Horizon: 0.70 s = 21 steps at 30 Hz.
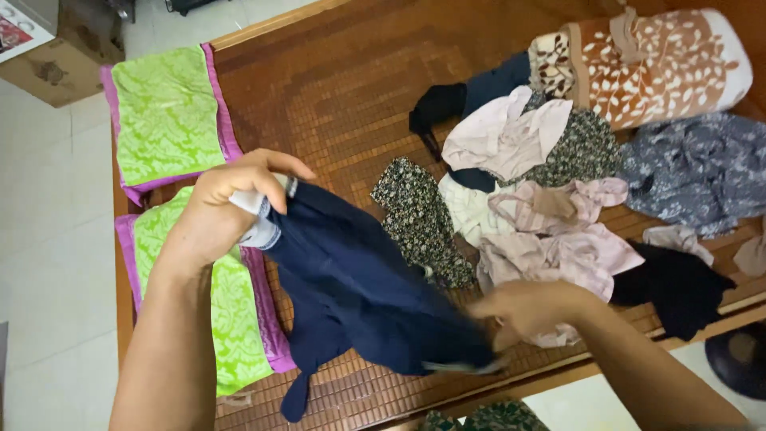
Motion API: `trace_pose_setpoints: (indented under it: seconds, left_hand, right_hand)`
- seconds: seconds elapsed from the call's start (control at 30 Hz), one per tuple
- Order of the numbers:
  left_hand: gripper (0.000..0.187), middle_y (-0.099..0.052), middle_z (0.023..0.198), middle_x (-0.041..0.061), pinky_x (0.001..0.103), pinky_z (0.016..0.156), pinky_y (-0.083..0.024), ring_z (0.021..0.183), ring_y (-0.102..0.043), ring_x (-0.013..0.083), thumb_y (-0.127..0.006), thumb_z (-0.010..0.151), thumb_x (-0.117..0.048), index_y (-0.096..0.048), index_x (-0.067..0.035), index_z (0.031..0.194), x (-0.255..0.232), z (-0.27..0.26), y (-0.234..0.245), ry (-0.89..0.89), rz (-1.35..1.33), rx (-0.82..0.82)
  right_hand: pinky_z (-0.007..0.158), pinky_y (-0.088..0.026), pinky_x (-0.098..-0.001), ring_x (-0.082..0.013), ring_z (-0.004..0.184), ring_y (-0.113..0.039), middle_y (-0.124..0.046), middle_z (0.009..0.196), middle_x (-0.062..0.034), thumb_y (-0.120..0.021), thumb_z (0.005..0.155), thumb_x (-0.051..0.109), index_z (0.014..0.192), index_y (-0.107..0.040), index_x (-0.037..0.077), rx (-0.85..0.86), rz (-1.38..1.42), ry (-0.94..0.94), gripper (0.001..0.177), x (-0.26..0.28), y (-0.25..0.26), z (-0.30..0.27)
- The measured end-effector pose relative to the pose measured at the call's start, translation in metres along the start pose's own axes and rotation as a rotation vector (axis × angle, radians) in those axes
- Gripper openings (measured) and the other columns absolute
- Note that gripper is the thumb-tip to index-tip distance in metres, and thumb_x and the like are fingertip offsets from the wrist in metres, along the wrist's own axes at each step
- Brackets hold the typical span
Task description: Folding various items of clothing and arranging them into a pile on a bed.
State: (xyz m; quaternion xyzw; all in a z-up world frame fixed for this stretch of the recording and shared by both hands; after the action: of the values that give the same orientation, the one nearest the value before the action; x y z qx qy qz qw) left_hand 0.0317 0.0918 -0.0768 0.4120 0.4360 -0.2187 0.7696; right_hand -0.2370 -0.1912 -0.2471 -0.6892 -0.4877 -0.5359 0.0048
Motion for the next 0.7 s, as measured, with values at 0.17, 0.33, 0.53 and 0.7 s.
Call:
trace_pose_setpoints:
  seconds: [0.17,0.33,0.53,0.7]
  left_hand:
    - [0.019,-0.069,0.118,0.009,0.028,0.087,-0.052,0.105,-0.068,0.0184,-0.065,0.084,0.009,-0.067,-0.009,0.079,-0.033,0.005,-0.024,-0.044,0.011,0.226]
    - [0.019,-0.068,0.116,0.007,0.030,0.070,-0.054,0.093,-0.068,0.0174,-0.065,0.085,0.009,-0.070,-0.008,0.078,-0.045,0.005,-0.026,0.148,0.050,0.192]
    - [0.021,-0.067,0.113,0.007,0.030,0.080,-0.051,0.097,-0.065,0.0174,-0.062,0.089,0.011,-0.067,-0.008,0.081,-0.058,0.005,-0.007,-0.029,0.219,0.103]
    - [0.024,-0.067,0.115,0.007,0.029,0.084,-0.051,0.100,-0.065,0.0174,-0.060,0.090,0.012,-0.068,-0.009,0.082,-0.061,0.010,0.000,-0.072,0.213,0.074]
  right_hand:
    - [0.115,-0.042,-0.0409,-0.0301,0.140,-0.052,-0.052,0.153,-0.0177,-0.078,0.086,0.026,0.151,-0.042,0.006,-0.607,0.297,0.170,0.077,0.018,0.040,0.069]
    - [0.116,-0.035,-0.0429,-0.0368,0.143,-0.043,-0.044,0.155,-0.0222,-0.086,0.068,0.018,0.157,-0.029,0.007,-0.802,0.209,0.078,0.106,0.046,0.031,0.145]
    - [0.097,-0.052,-0.0434,-0.0413,0.112,-0.064,-0.050,0.148,-0.0224,-0.083,0.061,0.017,0.159,-0.023,0.011,-1.038,0.346,-0.100,0.115,0.022,0.001,0.182]
    - [0.095,-0.050,-0.0487,-0.0438,0.112,-0.062,-0.062,0.132,-0.0239,-0.079,0.069,0.011,0.139,-0.053,0.006,-1.282,0.044,-0.125,0.075,-0.071,-0.023,0.227]
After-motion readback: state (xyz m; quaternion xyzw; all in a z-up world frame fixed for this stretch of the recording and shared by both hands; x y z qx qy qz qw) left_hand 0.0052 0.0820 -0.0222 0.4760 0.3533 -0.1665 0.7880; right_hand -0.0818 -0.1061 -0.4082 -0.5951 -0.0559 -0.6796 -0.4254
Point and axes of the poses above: each hand's wrist, its own z-axis towards the middle knuckle, its own y-axis out of the back of the hand, x = y × z, the point moved 2 cm from there along z, towards the middle knuckle
